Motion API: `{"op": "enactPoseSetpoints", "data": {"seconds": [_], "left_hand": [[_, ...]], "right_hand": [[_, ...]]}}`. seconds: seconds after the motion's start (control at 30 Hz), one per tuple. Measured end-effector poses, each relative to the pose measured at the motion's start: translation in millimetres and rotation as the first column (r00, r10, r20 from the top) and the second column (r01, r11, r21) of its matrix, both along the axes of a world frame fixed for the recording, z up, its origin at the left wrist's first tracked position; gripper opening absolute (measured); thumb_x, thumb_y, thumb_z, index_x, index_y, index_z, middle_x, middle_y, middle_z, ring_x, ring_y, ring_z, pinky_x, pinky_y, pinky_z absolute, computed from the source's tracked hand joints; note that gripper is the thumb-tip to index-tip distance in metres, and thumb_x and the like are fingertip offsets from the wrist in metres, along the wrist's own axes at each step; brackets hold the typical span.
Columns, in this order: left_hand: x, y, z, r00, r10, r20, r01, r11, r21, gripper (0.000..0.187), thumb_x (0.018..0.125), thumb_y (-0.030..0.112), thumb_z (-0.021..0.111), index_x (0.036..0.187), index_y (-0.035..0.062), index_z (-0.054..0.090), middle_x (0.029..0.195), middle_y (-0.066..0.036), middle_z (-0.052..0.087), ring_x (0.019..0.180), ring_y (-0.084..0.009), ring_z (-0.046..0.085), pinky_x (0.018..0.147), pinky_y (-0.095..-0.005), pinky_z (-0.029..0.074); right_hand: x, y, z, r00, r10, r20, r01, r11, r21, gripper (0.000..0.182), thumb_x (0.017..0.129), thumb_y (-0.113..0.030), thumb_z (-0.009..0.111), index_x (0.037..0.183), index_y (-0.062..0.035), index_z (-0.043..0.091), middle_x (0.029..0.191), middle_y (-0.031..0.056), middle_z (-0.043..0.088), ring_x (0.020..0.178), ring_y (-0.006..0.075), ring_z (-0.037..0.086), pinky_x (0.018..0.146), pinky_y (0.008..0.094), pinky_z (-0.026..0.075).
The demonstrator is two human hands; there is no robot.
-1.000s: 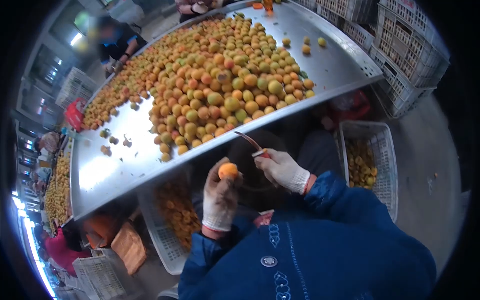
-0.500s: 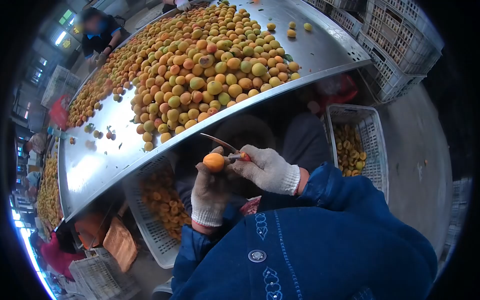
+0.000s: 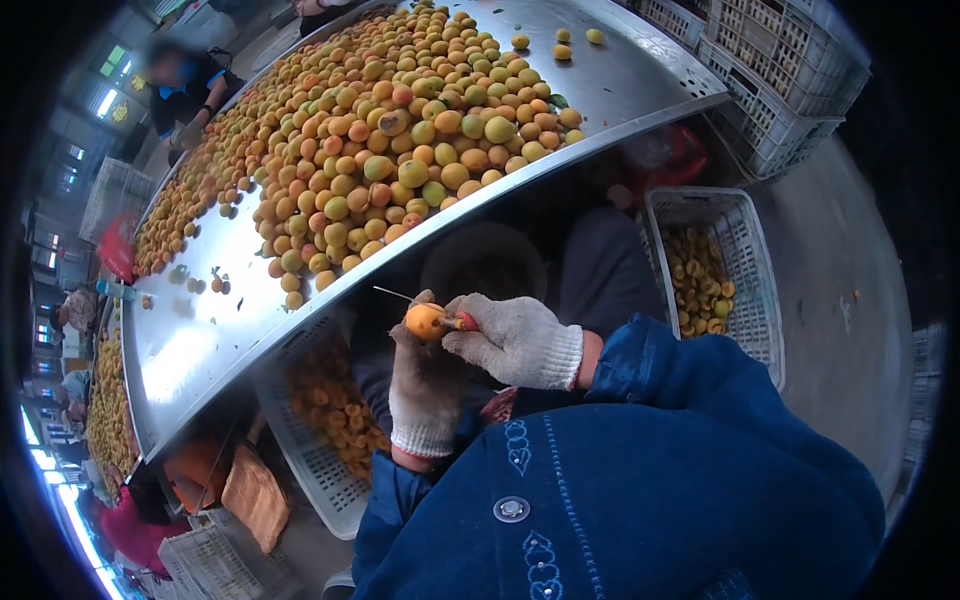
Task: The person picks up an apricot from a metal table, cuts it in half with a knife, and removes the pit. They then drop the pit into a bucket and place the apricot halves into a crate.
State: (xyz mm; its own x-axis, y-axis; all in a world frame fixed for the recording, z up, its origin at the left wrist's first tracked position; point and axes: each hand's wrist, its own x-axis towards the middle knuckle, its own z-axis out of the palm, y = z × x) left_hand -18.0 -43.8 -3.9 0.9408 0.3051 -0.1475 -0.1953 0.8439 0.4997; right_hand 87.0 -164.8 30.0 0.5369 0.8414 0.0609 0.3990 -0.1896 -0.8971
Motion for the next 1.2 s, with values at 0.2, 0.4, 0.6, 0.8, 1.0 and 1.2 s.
{"op": "enactPoseSetpoints", "data": {"seconds": [0.2,0.4,0.6,0.8,1.0,1.2], "left_hand": [[-4,-6,-2,0.988,0.121,-0.094,-0.078,0.927,0.368,0.052,0.1,0.041,0.047,0.135,0.003,0.044,0.126,-0.011,0.053,0.117,-0.0205,0.053,0.104,-0.034,0.042],[-5,-9,-2,0.956,0.271,-0.111,-0.143,0.762,0.631,0.047,0.102,0.037,0.045,0.132,0.0012,0.047,0.126,-0.011,0.054,0.115,-0.021,0.055,0.103,-0.0324,0.042],[-9,-13,-8,0.933,0.354,-0.07,-0.149,0.555,0.818,0.038,0.103,0.032,0.044,0.126,0.0023,0.053,0.123,-0.013,0.056,0.112,-0.0222,0.057,0.101,-0.0316,0.043],[-11,-14,-12,0.935,0.343,-0.088,-0.112,0.522,0.845,0.036,0.103,0.03,0.044,0.124,0.0028,0.053,0.117,-0.013,0.059,0.107,-0.0218,0.06,0.097,-0.0308,0.046],[-5,-7,-13,0.941,0.322,-0.107,-0.099,0.561,0.822,0.038,0.103,0.031,0.042,0.124,0.0014,0.053,0.116,-0.012,0.059,0.107,-0.02,0.059,0.097,-0.0313,0.046],[9,-6,-8,0.951,0.294,-0.099,-0.166,0.751,0.639,0.04,0.104,0.033,0.041,0.126,0.0015,0.05,0.114,-0.011,0.06,0.104,-0.0194,0.059,0.095,-0.033,0.048]], "right_hand": [[3,-3,-1,0.999,0.027,0.042,-0.024,0.997,-0.073,0.026,0.094,-0.032,0.058,0.097,-0.0065,0.054,0.074,0.0148,0.064,0.07,0.0334,0.066,0.062,0.0394,0.051],[0,-3,-4,0.997,0.049,0.06,-0.042,0.993,-0.112,0.029,0.095,-0.034,0.057,0.092,-0.0055,0.052,0.071,0.0161,0.063,0.065,0.0333,0.065,0.057,0.0388,0.05],[-5,-5,-15,0.999,0.044,0.018,-0.04,0.987,-0.157,0.033,0.097,-0.035,0.054,0.093,-0.0031,0.052,0.071,0.0191,0.063,0.064,0.0338,0.065,0.056,0.0387,0.05],[-11,-3,-31,0.996,0.023,-0.092,-0.037,0.988,-0.151,0.034,0.098,-0.034,0.052,0.097,0.0,0.053,0.075,0.0211,0.065,0.068,0.0344,0.066,0.059,0.0381,0.051],[3,-1,-31,0.612,0.148,-0.777,-0.027,0.986,0.166,0.036,0.103,-0.035,0.04,0.089,-0.0044,0.053,0.06,0.0048,0.058,0.046,0.0188,0.055,0.045,0.0314,0.045],[7,-16,0,-0.027,0.259,-0.965,0.007,0.966,0.259,0.037,0.104,-0.036,0.035,0.084,-0.0082,0.051,0.05,-0.0022,0.042,0.034,0.0088,0.037,0.035,0.0245,0.033]]}}
